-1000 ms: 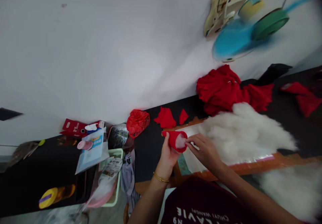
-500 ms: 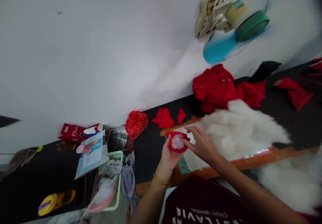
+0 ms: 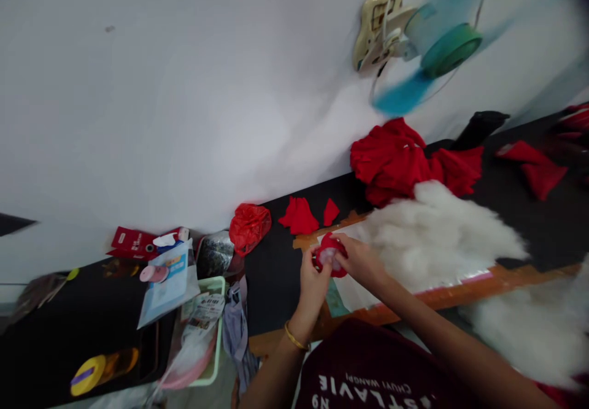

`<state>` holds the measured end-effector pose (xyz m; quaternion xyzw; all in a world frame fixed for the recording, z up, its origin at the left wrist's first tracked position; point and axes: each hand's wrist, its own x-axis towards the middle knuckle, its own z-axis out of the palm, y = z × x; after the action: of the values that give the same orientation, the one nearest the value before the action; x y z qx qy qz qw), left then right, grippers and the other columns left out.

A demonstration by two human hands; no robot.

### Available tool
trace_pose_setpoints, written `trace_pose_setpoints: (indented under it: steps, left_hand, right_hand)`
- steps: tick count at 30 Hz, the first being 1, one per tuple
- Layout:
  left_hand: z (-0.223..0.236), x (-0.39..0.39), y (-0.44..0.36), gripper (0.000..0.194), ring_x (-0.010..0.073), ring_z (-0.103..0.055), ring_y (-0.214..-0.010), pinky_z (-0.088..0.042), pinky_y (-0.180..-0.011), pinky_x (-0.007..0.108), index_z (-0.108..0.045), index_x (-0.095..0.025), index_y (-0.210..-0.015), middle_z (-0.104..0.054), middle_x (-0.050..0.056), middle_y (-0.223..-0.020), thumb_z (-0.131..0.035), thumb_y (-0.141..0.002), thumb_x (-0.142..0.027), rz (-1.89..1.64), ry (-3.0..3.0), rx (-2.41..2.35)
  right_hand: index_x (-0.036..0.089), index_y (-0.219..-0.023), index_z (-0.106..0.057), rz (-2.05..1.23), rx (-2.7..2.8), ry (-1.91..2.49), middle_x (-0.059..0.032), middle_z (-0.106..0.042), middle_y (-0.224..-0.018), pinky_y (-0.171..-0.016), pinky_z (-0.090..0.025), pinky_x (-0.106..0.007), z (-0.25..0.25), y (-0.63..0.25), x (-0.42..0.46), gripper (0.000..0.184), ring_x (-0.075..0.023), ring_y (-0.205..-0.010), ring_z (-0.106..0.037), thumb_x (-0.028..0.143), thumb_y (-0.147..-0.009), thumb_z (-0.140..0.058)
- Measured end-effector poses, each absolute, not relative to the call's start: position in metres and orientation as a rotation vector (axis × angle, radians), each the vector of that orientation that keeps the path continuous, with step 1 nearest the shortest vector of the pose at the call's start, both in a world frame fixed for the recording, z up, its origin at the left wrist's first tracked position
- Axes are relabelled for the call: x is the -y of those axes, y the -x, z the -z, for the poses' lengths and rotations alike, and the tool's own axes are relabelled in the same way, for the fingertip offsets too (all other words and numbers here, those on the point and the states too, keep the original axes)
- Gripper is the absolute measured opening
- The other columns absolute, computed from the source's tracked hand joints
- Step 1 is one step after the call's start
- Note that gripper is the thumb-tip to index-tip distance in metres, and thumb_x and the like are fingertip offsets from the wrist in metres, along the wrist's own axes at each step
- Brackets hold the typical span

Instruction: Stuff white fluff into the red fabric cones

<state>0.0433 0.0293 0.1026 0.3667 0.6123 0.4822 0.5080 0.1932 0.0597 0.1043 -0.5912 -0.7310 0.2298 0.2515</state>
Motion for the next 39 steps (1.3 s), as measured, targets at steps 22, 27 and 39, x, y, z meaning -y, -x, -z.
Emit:
trace_pose_setpoints:
  steps: [22,27,39]
  left_hand:
    - [-0.095,-0.034,-0.041,0.048,0.0216,-0.06,-0.1,-0.045,-0.096,0.033,-0.063,-0.022,-0.107,-0.064,0.004,-0.102,-0.077,-0.063,-0.01,-1.25,-0.844,-1.319]
    - [-0.096,-0.031,-0.026,0.053,0.0246,-0.063,-0.111,-0.051,-0.092,0.036,-0.058,-0.023,-0.118,-0.065,0.009,-0.12,-0.072,-0.077,-0.053,-1.272,-0.333,-1.061]
    - [-0.044,-0.046,0.012,0.053,0.0214,-0.07,-0.096,-0.05,-0.098,0.039,-0.065,-0.018,-0.11,-0.074,0.007,-0.104,-0.087,-0.062,-0.025,-1.3,-0.657,-1.362]
  right_hand:
    - [0.02,-0.088,-0.063,-0.587,1.702,1.39,-0.005,-0.07,-0.082,-0.062,-0.052,-0.028,-0.079,-0.203,-0.052,0.013,-0.0172,-0.068,-0.065,0.019,-0.088,-0.05]
    - [0.022,-0.086,-0.06,-0.578,1.678,1.232,-0.0049,-0.068,-0.088,-0.061,-0.055,-0.027,-0.092,-0.2,-0.05,0.01,-0.0156,-0.068,-0.063,0.02,-0.091,-0.052]
    - [0.024,-0.112,-0.062,-0.58,2.025,1.24,-0.0128,-0.062,-0.134,-0.095,-0.057,-0.05,-0.04,-0.223,-0.034,0.019,-0.0254,-0.114,-0.065,0.021,-0.096,-0.051]
